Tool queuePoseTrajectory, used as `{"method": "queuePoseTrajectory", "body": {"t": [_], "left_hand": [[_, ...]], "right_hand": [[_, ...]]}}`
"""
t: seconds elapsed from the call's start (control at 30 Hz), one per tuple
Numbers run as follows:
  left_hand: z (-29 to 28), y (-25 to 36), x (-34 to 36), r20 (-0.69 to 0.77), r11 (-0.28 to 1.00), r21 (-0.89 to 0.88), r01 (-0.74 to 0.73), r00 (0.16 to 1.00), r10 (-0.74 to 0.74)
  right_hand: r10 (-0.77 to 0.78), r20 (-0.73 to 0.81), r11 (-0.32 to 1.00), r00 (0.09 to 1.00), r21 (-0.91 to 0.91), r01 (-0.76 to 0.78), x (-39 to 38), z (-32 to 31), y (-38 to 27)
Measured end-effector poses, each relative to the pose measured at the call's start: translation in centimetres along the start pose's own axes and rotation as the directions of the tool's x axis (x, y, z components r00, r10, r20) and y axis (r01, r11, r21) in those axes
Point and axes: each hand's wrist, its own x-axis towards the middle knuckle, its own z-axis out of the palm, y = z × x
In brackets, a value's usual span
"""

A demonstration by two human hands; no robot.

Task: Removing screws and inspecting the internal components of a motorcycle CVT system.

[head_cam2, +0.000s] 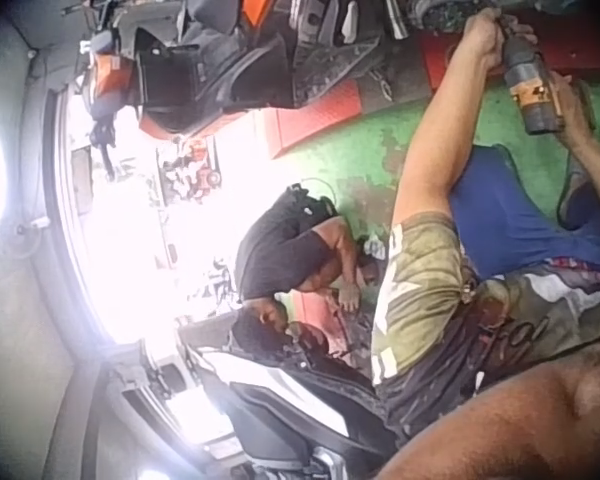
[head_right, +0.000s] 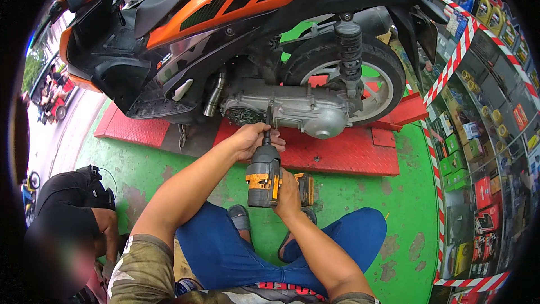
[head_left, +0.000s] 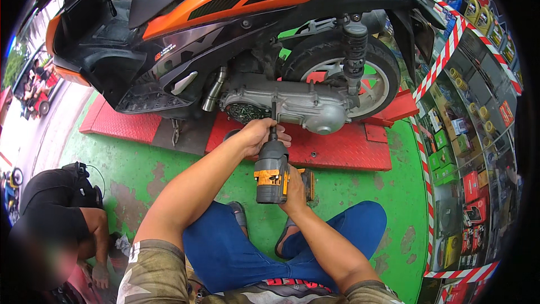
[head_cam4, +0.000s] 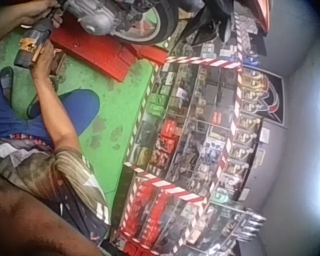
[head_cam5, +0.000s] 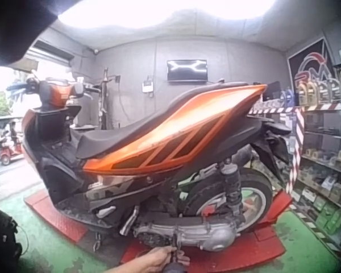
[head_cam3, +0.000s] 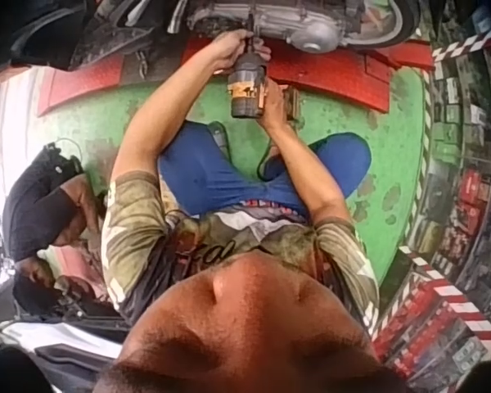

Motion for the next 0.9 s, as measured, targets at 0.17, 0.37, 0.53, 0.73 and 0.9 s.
{"method": "queuePoseTrajectory", "body": {"t": [0.17,0.37,0.53,0.73,0.9], "left_hand": [[-0.4,0.4,1.0,-0.002,1.000,0.023,-0.001,1.000,0.001],[-0.8,0.2,1.7,0.009,0.999,-0.037,-0.016,1.000,0.017],[-1.5,-0.4,2.1,-0.034,0.992,-0.011,-0.128,0.991,0.128],[-1.6,-0.3,2.0,-0.032,0.992,-0.008,-0.123,0.992,0.123],[-1.6,-0.3,2.3,-0.018,0.992,-0.016,-0.127,0.992,0.127]], "right_hand": [[-0.030,-0.077,0.999,0.997,0.034,0.032,1.0,0.0,-0.5],[-0.003,-0.062,1.000,0.998,0.003,0.003,1.3,0.3,0.1],[-0.012,-0.074,1.000,0.997,-0.009,0.011,1.5,0.9,0.3],[0.056,-0.031,0.998,0.998,-0.016,-0.057,1.6,1.0,0.2],[0.016,-0.045,1.000,0.999,0.017,-0.015,1.7,1.1,0.6]]}}
